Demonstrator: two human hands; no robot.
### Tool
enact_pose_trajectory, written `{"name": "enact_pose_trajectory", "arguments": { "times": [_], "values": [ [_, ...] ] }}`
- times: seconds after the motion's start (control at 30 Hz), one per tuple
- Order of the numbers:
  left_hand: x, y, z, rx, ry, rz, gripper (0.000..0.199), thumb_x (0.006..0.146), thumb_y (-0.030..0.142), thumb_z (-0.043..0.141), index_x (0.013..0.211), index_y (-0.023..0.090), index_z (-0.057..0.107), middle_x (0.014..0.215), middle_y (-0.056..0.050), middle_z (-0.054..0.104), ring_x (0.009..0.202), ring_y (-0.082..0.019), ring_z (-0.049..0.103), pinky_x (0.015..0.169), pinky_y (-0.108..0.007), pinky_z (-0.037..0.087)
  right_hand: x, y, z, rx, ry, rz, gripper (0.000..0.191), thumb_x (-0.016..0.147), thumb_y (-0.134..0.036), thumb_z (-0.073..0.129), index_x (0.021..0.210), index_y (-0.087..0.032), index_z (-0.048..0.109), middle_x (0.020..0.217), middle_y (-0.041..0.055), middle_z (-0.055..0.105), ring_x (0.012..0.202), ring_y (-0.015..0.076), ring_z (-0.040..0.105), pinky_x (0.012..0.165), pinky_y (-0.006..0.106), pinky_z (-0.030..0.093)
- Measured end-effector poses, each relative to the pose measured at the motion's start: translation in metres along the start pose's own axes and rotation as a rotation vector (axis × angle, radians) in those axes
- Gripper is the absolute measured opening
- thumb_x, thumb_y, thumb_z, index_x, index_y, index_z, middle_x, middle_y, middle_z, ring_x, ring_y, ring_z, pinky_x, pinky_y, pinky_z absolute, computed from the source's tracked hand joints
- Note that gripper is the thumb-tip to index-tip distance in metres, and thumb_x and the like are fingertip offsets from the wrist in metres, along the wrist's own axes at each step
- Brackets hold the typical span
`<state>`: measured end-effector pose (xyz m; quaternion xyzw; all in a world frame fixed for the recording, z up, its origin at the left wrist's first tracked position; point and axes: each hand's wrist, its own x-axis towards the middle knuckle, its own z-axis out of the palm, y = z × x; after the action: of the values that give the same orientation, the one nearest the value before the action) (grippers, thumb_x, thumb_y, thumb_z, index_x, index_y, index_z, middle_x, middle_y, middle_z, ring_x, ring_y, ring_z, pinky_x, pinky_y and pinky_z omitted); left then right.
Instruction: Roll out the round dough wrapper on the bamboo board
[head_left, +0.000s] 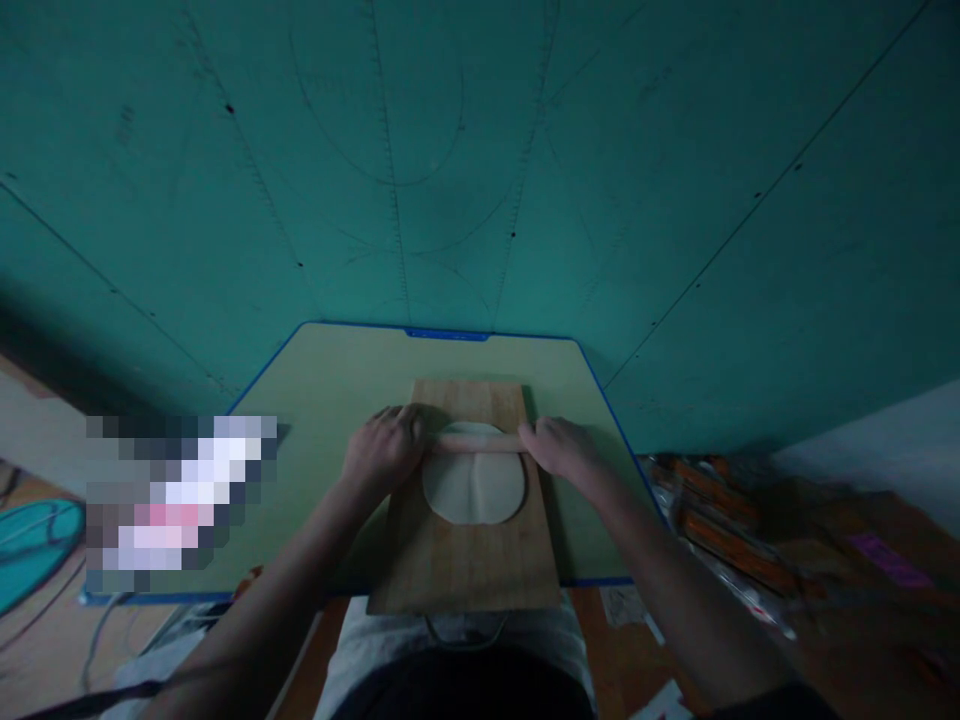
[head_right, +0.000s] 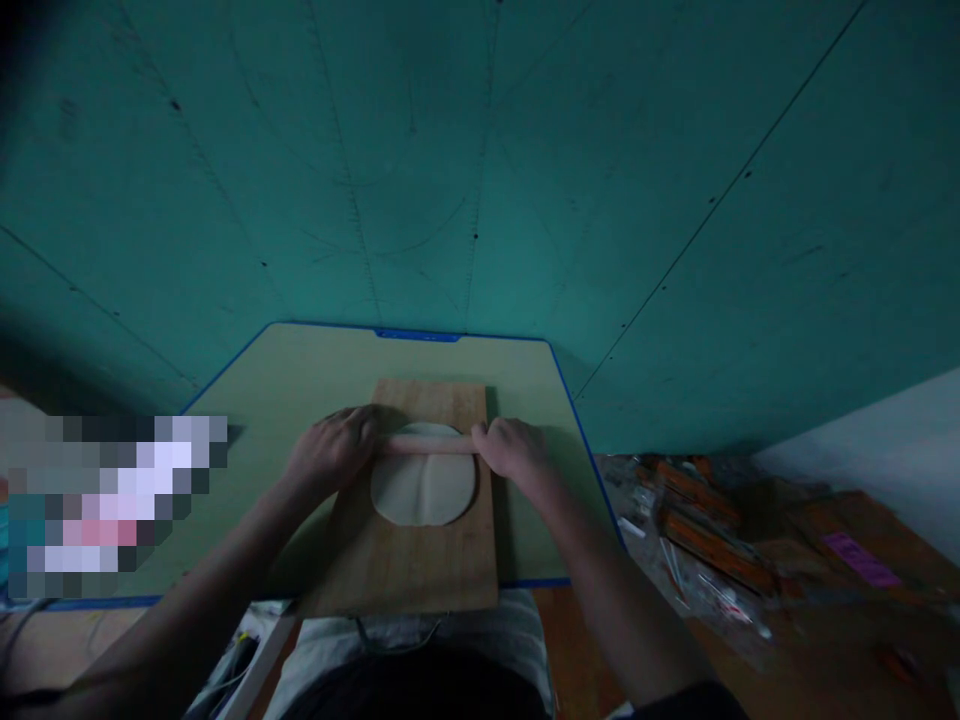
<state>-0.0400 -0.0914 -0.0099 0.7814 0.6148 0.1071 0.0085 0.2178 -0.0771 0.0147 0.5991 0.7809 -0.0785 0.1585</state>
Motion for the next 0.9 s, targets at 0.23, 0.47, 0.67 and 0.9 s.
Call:
{"name": "enact_pose_trajectory", "arguments": {
  "times": [0.23, 0.47, 0.67, 0.9],
  "values": [
    [-0.026, 0.009, 0.000, 0.044, 0.034, -0.012, 0.045, 0.101, 0.027, 0.028, 0.114, 0.009, 0.067, 0.135, -0.020, 0.063, 0.134, -0.033, 0.053, 0.108, -0.047, 0.047, -0.029, -0.007, -0.004, -0.031, 0.065, -0.023, 0.040, 0.102, -0.026, 0.038, 0.126, -0.017, 0.068, 0.107, 0.0164, 0.075, 0.100, 0.0260, 0.071, 0.077, 0.030, 0.049],
    [-0.071, 0.011, 0.013, -0.064, 0.097, -0.016, 0.056, 0.103, 0.041, 0.029, 0.144, 0.008, 0.047, 0.148, -0.021, 0.053, 0.139, -0.037, 0.047, 0.108, -0.052, 0.048, -0.053, -0.013, -0.004, 0.087, 0.017, 0.058, 0.043, 0.104, -0.034, 0.035, 0.108, -0.015, 0.074, 0.100, 0.0168, 0.076, 0.094, 0.0258, 0.072, 0.072, 0.029, 0.047],
    [-0.058, 0.006, 0.013, -0.061, 0.036, 0.004, 0.052, 0.102, 0.046, 0.033, 0.142, 0.016, 0.047, 0.151, -0.018, 0.051, 0.146, -0.037, 0.037, 0.112, -0.056, 0.041, -0.036, -0.013, -0.003, 0.037, 0.021, 0.059, 0.038, 0.102, -0.027, 0.037, 0.111, -0.017, 0.073, 0.105, 0.0164, 0.075, 0.098, 0.0290, 0.071, 0.072, 0.032, 0.046],
    [-0.013, 0.004, 0.003, -0.001, 0.014, 0.049, 0.048, 0.103, 0.037, 0.028, 0.131, 0.010, 0.056, 0.139, -0.017, 0.060, 0.136, -0.033, 0.049, 0.117, -0.050, 0.036, -0.001, -0.008, -0.007, 0.089, 0.102, 0.168, 0.040, 0.100, -0.026, 0.038, 0.103, -0.013, 0.076, 0.110, 0.0185, 0.075, 0.101, 0.0280, 0.070, 0.077, 0.031, 0.047]
  ]
}}
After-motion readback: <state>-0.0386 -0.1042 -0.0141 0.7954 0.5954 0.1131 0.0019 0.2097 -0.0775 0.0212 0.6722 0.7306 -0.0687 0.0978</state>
